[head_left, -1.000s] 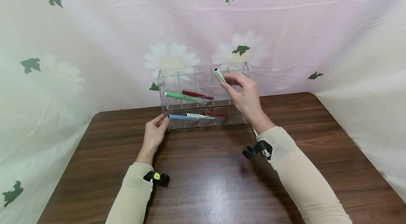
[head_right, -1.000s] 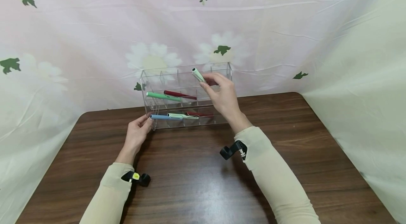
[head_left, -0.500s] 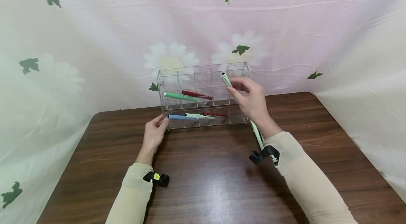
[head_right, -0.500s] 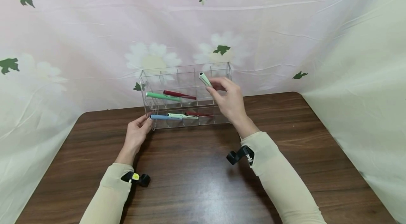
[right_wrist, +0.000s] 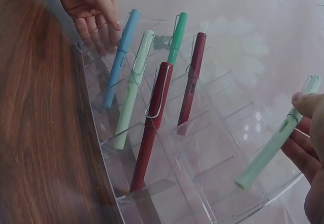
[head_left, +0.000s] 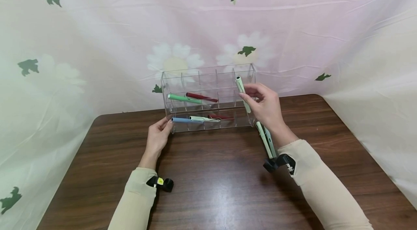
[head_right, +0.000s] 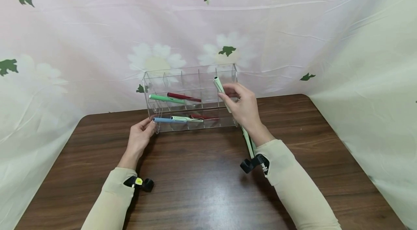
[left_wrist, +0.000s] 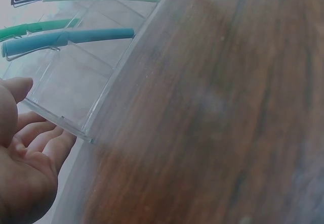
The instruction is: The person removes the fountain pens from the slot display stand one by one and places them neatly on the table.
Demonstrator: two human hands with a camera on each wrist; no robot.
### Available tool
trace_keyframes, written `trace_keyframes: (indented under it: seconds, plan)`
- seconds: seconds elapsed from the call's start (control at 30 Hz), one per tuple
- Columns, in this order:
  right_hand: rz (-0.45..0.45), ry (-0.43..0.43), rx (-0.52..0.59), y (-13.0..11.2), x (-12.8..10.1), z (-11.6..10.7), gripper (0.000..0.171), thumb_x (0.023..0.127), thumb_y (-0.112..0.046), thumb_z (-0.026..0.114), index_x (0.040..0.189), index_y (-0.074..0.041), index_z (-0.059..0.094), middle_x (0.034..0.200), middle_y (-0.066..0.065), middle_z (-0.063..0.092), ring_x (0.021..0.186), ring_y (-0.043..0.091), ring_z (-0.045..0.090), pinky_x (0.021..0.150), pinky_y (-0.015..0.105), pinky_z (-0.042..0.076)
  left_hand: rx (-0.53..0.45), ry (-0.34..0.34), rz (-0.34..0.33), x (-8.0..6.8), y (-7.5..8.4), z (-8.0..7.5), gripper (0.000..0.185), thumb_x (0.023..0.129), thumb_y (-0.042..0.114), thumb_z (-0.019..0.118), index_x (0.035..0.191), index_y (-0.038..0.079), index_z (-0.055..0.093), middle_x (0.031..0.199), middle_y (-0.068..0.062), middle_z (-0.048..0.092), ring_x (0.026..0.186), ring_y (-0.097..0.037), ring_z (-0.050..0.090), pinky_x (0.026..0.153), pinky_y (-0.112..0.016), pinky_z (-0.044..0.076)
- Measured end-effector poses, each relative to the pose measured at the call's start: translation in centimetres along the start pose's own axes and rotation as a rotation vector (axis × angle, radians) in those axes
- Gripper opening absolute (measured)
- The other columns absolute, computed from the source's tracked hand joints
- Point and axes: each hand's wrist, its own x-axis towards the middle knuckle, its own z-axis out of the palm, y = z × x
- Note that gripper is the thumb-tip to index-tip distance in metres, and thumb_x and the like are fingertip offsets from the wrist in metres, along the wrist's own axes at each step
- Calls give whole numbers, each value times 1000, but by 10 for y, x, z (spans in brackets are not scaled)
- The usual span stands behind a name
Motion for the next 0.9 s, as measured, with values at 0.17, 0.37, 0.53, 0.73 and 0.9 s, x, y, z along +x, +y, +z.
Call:
trace_keyframes:
  seconds: [0.17, 0.37, 0.53, 0.73, 0.9]
  plan:
    - [8, 5, -5, 2, -4, -3, 23, 92, 0, 85, 114, 4, 79, 101, 21, 79, 84, -10, 68, 76, 6, 57, 3, 0, -2, 0, 0, -1, 46, 111, 13, 59, 153, -5, 55, 144, -28, 66, 131, -41, 68, 90, -6, 54]
    - [11, 6, -7, 5, -10, -7, 23, 92, 0, 85, 113, 4, 79, 100, 21, 79, 84, -8, 68, 77, 6, 56, 1, 4, -2, -1, -1, -1, 46, 111, 14, 61, 152, -6, 56, 143, -28, 67, 132, -40, 68, 93, -8, 55]
    - [19, 5, -50, 8, -16, -12, 23, 92, -2, 86, 114, 1, 80, 99, 18, 79, 83, -8, 66, 76, 5, 55, 3, 6, -1, -1, -2, -1, 47, 111, 14, 60, 153, -7, 55, 144, -29, 65, 135, -38, 66, 97, -11, 56]
    - [24, 9, -58, 12, -23, -17, 23, 91, -1, 86, 113, 1, 80, 95, 17, 78, 82, -8, 65, 75, 5, 54, -20, 6, 0, 0, -3, 0, 46, 111, 12, 60, 153, -7, 55, 145, -29, 65, 135, -37, 66, 92, -8, 55]
    - [25, 10, -56, 16, -30, -20, 24, 91, 1, 86, 114, 2, 79, 94, 19, 78, 82, -10, 65, 74, 3, 53, -9, 3, 6, 1, -3, 0, 46, 111, 13, 60, 153, -6, 55, 146, -28, 65, 136, -37, 65, 95, -10, 55]
